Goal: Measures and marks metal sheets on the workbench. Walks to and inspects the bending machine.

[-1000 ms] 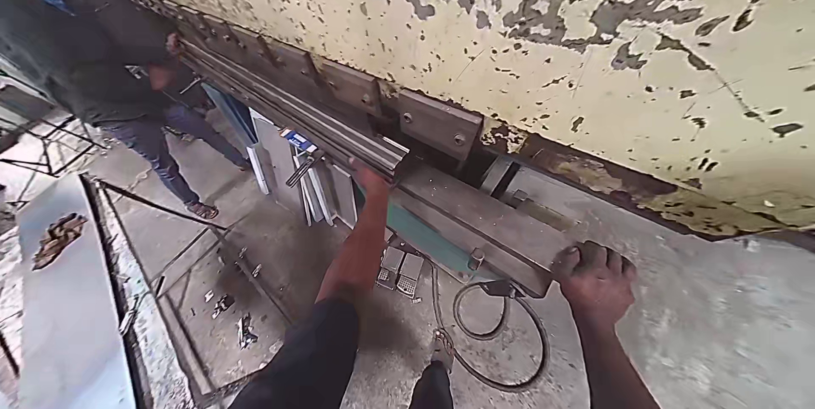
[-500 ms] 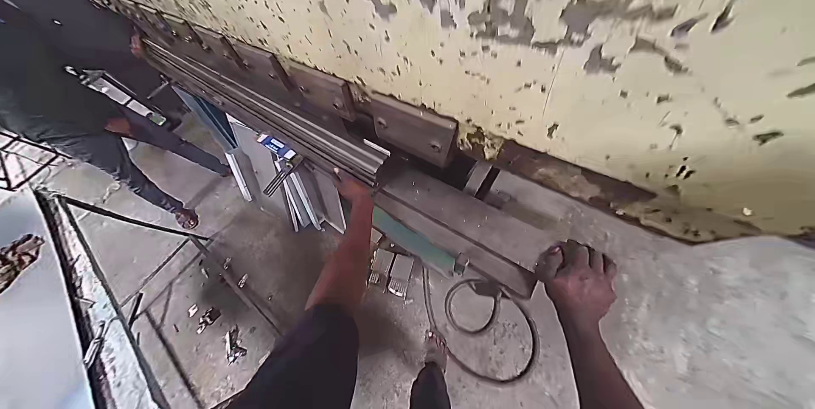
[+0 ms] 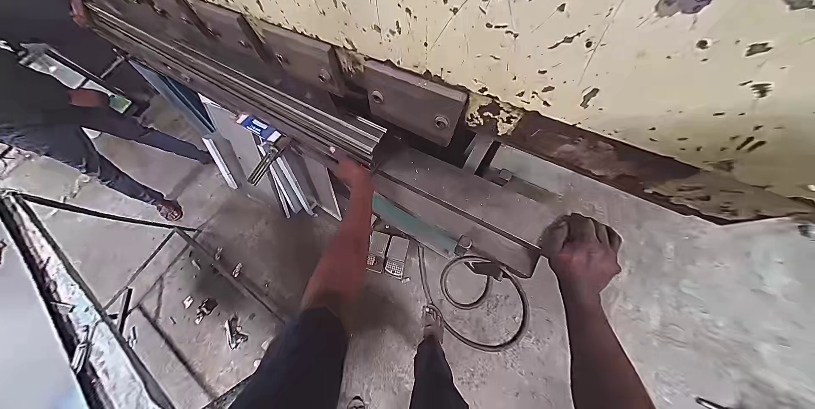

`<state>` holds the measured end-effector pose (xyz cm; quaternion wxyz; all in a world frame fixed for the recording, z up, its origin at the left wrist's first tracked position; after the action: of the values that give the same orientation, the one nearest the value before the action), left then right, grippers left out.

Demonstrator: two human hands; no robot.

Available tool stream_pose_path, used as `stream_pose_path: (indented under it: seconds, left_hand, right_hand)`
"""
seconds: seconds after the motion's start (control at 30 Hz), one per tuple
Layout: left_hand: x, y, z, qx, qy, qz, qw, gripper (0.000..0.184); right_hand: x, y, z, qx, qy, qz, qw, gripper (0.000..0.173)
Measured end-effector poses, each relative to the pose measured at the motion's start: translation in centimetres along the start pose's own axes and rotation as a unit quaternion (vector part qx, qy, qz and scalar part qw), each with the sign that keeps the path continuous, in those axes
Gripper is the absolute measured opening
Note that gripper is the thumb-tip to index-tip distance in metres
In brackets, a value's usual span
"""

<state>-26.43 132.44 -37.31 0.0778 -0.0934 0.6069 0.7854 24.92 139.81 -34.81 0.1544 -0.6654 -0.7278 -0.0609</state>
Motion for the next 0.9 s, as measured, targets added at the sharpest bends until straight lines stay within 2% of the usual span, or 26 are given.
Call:
stream_pose_path:
  seconds: [0.1,0.17,0.3,0.4,0.47,0.53,0.6,0.7,0.73,0.8,0.87,0.9]
  left_hand:
    - [1.8,-0.6,0.5,-0.030,-0.062,0.003,0.998,0.075]
    - [2.2,-0.7,0.1,-0.042,-0.076,0.012,0.996,0.070]
    - [2.2,1.7,-2.2,-0.039,-0.008,0.034,0.999,0.067]
    - [2.5,1.2,-0.3,0.015,0.028,0.055,0.998,0.067]
    - [2.8,0.3,0.1,-0.003,0.004,0.057,0.998,0.060]
    - [3.1,0.7,0.3,0.027,-0.041,0.038,0.998,0.067]
    - [3.1,1.7,-1.2,0.046,-0.062,0.032,0.996,0.069]
    - [1.3,2.8,-6.1,0.078,-0.043,0.045,0.995,0.067]
    - [0.8,2.4,-6.3,0.061,-0.034,0.033,0.997,0.068]
    - [0.4,0.9,-2.9,0.026,-0.030,0.005,0.999,0.071]
    - [0.7,-0.5,0.2,0.026,0.033,-0.004,0.999,0.065]
    - [1.0,-1.1,0.0,0.050,0.033,-0.009,0.998,0.064]
  right_hand:
    - [1.4,-0.3,0.2,-0.001,-0.007,0.010,1.000,0.059]
    - [1.4,-0.3,0.5,-0.004,-0.011,0.014,1.000,0.059]
    - [1.1,-0.4,0.0,-0.009,-0.008,0.009,1.000,0.056]
    - [1.4,-0.5,0.5,-0.009,-0.007,0.012,1.000,0.056]
    - [0.8,-0.1,0.5,-0.013,-0.014,0.011,1.000,0.057]
    - [1.0,0.0,0.2,-0.007,-0.009,0.006,1.000,0.057]
    - [1.4,-0.3,0.3,0.005,-0.010,0.001,1.000,0.059]
    - [1.0,0.0,0.4,0.003,-0.014,0.002,1.000,0.063]
    - [1.1,0.0,0.3,0.000,-0.010,0.002,1.000,0.063]
    - [1.4,-0.5,0.4,0.001,0.001,0.001,1.000,0.062]
    - [1.8,-0.4,0.3,0.002,0.008,-0.007,1.000,0.061]
    - [0.9,-0.1,0.3,0.000,0.000,-0.006,1.000,0.061]
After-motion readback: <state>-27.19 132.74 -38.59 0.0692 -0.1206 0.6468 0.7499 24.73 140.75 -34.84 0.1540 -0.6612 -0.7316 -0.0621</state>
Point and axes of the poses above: each hand's wrist, its own x-axis towards the middle knuckle, its own z-axis out of the palm, y = z × x, the point moved 5 cm from there along x, towards the middle knuckle, and after that the axes turned 7 degrees about -x, right-handed, at the moved point
